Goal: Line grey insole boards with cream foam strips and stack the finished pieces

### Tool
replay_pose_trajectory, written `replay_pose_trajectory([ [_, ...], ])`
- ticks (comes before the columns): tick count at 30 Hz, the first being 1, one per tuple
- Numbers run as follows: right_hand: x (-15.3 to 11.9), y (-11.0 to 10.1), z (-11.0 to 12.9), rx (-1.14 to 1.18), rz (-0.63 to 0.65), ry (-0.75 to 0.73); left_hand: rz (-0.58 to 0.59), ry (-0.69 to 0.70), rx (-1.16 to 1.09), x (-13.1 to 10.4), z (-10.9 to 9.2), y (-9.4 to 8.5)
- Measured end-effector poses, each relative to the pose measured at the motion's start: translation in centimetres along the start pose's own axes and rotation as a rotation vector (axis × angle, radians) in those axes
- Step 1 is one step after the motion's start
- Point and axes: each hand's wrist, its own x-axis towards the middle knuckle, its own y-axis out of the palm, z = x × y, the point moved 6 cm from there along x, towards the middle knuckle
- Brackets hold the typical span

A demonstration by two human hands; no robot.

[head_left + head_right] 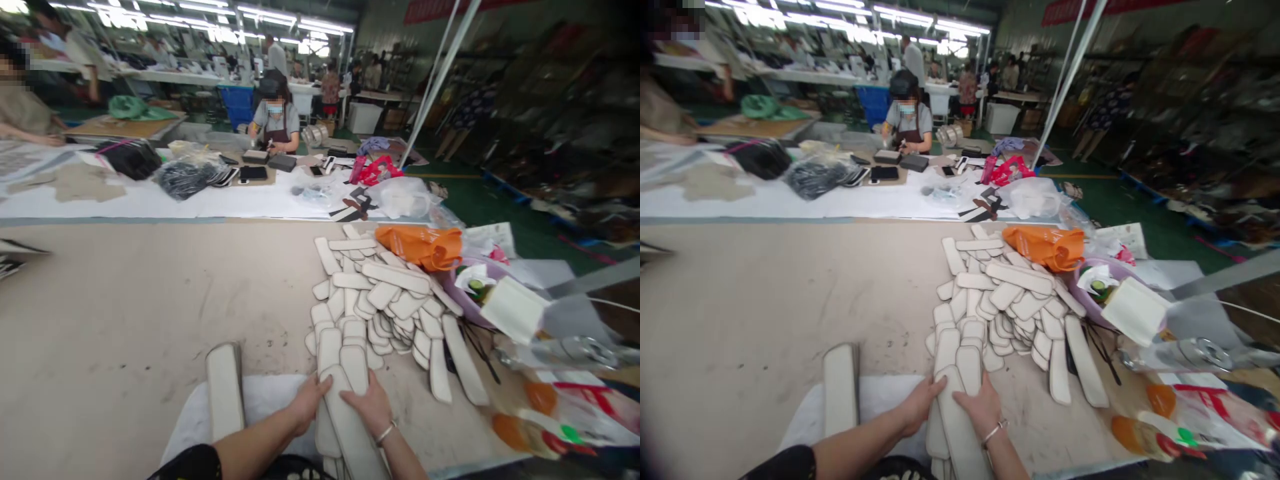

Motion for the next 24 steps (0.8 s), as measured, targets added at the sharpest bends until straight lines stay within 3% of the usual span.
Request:
replay_pose_trajectory([
  [4, -1.9, -1.7, 4.7, -0.228, 0.043, -0.156, 0.125, 0.077, -0.232, -1.9, -1.0, 1.3],
  [7, -3.3, -1.8, 8.2, -0.430, 0.067, -0.259, 0.178, 0.109, -0.256, -2.7, -1.3, 1.3],
  [8, -3.8, -1.4, 9.1, -0.485, 0.077, -0.289, 0.148, 0.092, -0.204, -2.7, -1.1, 0.8],
  [10, -4.3, 0.0, 10.4, -0.582, 0.094, -0.345, -0.040, 0.026, -0.034, -2.4, -0.5, -1.2],
  [12, -4.3, 2.1, 10.6, -0.660, 0.125, -0.376, -0.259, -0.019, 0.113, -2.2, -0.3, -3.7],
  [14, -3.9, 4.0, 10.0, -0.711, 0.161, -0.377, -0.351, -0.017, 0.153, -2.1, -0.5, -5.3],
  [17, -3.4, 5.6, 9.0, -0.710, 0.164, -0.385, -0.296, 0.045, 0.100, -2.2, -1.2, -6.0],
  [24, -2.7, 5.5, 8.1, -0.559, 0.200, -0.409, -0.229, 0.123, 0.005, -3.2, -2.7, -5.6],
])
